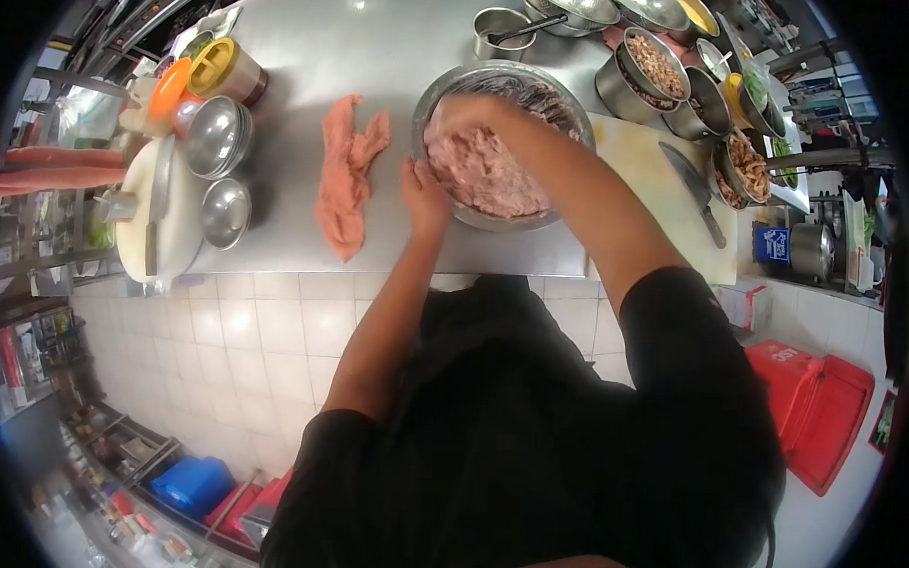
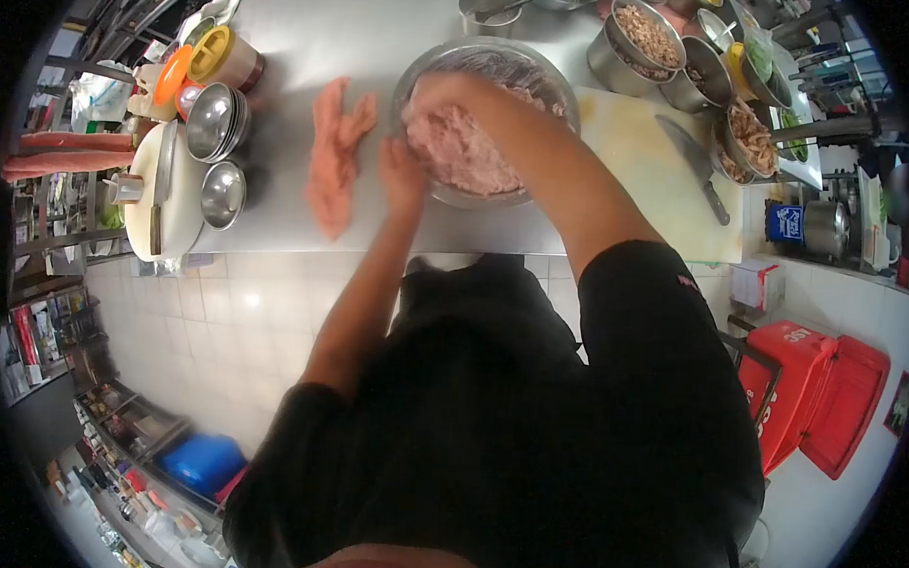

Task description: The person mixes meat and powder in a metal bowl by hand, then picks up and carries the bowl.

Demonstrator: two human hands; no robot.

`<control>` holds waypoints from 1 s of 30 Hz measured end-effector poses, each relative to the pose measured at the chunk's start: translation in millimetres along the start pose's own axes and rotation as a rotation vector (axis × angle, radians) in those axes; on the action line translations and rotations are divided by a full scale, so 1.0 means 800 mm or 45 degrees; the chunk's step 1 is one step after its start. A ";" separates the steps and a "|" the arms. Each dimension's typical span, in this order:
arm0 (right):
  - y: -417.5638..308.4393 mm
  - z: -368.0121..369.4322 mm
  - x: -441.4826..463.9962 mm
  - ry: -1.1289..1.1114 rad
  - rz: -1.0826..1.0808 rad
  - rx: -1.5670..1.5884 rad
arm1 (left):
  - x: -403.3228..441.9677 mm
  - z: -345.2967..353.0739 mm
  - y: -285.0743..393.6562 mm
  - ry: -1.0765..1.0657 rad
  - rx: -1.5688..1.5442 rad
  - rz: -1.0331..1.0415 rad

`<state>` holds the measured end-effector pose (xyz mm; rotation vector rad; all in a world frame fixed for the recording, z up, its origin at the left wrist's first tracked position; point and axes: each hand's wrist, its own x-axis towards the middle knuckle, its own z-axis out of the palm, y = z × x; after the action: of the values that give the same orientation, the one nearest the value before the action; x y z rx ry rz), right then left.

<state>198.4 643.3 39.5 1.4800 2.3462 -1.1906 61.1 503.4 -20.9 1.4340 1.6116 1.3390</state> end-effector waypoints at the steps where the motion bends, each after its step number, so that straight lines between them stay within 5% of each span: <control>1: 0.001 0.021 0.012 -0.132 -0.059 -0.097 | 0.001 -0.002 -0.001 -0.004 -0.027 -0.009; 4: -0.023 0.073 -0.056 0.051 -0.182 -0.497 | 0.001 -0.014 -0.014 -0.224 0.024 -0.100; 6: -0.014 0.101 -0.134 0.574 -0.397 -0.545 | 0.000 -0.025 0.022 -0.171 0.008 -0.087; 8: -0.040 0.096 -0.190 0.699 -0.238 -0.499 | -0.002 -0.025 0.035 -0.089 0.016 -0.054; 10: -0.033 0.108 -0.198 0.357 0.209 -0.204 | -0.005 -0.021 0.033 0.004 0.059 0.006; 14: -0.025 0.064 -0.169 0.102 0.326 -0.432 | 0.002 -0.019 0.029 -0.117 -0.041 -0.052; 17: 0.014 0.026 -0.184 -0.027 -0.318 -0.030 | 0.000 -0.024 0.036 -0.100 -0.060 -0.058; 20: 0.005 -0.028 -0.216 0.326 -0.051 0.193 | -0.008 -0.024 0.040 -0.046 -0.113 -0.041; 23: 0.094 -0.037 -0.154 0.578 0.208 0.266 | -0.006 -0.008 0.022 0.035 -0.124 0.077; 26: 0.060 -0.046 -0.110 0.307 0.421 0.520 | 0.000 -0.010 0.017 -0.029 -0.069 0.045; 28: 0.072 -0.029 -0.051 0.160 0.178 0.582 | -0.001 -0.022 0.041 -0.102 -0.064 -0.067; 30: 0.052 -0.024 -0.018 -0.112 -0.153 0.081 | -0.003 -0.015 0.029 -0.114 -0.114 -0.126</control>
<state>244.8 654.7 37.0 1.2922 2.3883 -1.3419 58.9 495.4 4.4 1.3247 1.5257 1.2570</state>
